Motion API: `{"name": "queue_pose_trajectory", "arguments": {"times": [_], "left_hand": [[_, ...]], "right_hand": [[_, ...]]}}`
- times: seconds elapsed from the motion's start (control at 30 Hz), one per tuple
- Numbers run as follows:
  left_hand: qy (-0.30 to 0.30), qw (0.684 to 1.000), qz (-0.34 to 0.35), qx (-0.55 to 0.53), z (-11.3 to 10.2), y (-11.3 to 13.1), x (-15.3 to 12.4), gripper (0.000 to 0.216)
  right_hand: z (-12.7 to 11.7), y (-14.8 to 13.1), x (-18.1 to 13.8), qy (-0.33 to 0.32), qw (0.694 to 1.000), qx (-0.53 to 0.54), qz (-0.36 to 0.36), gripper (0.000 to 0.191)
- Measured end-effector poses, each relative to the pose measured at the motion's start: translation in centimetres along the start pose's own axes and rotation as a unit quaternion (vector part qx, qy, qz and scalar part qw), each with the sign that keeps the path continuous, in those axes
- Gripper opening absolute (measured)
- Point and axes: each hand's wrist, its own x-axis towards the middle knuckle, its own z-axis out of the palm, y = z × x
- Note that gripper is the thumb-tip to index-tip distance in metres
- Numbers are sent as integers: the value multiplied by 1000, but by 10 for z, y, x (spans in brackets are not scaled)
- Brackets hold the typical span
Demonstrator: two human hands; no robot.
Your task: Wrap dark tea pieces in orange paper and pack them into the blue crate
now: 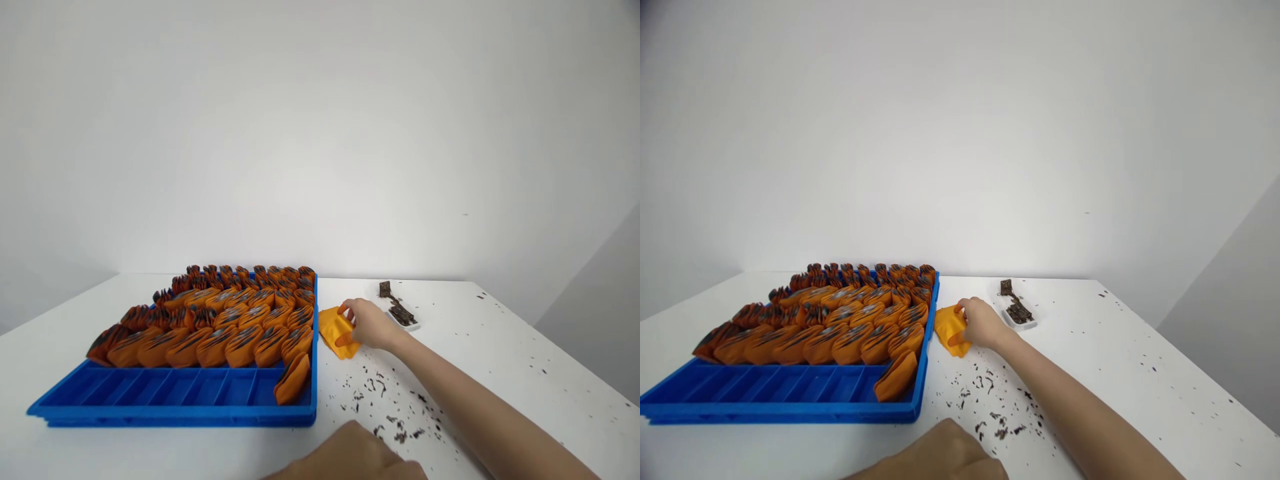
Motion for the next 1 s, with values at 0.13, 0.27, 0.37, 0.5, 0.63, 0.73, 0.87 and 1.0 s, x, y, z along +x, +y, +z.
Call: {"name": "queue_pose_trajectory", "arguments": {"times": [0.13, 0.27, 0.37, 0.5, 0.63, 0.73, 0.87, 1.0], "left_hand": [[74, 996, 16, -39, 0, -1, 1, 11], [192, 980, 39, -39, -9, 5, 12, 14], [348, 937, -12, -13, -22, 14, 17, 22], [491, 860, -139, 6, -42, 19, 18, 44], [491, 850, -184, -41, -51, 16, 17, 58], [456, 872, -141, -111, -53, 15, 18, 53], [462, 870, -107, -136, -61, 17, 20, 23], [443, 886, -101, -91, -70, 18, 23, 10]], "right_hand": [[-14, -1, -3, -6, 999, 33, 27, 53], [-35, -1, -9, -12, 997, 60, 39, 37], [-58, -1, -20, -24, 996, 86, 24, 43], [-94, -7, -46, -129, 967, 200, -87, 65], [-111, -27, -74, -190, 947, 197, -168, 78], [-105, -42, -85, -166, 951, 158, -210, 68], [-98, -51, -89, -119, 953, 126, -248, 60], [-105, -49, -90, -119, 957, 96, -246, 66]]}}
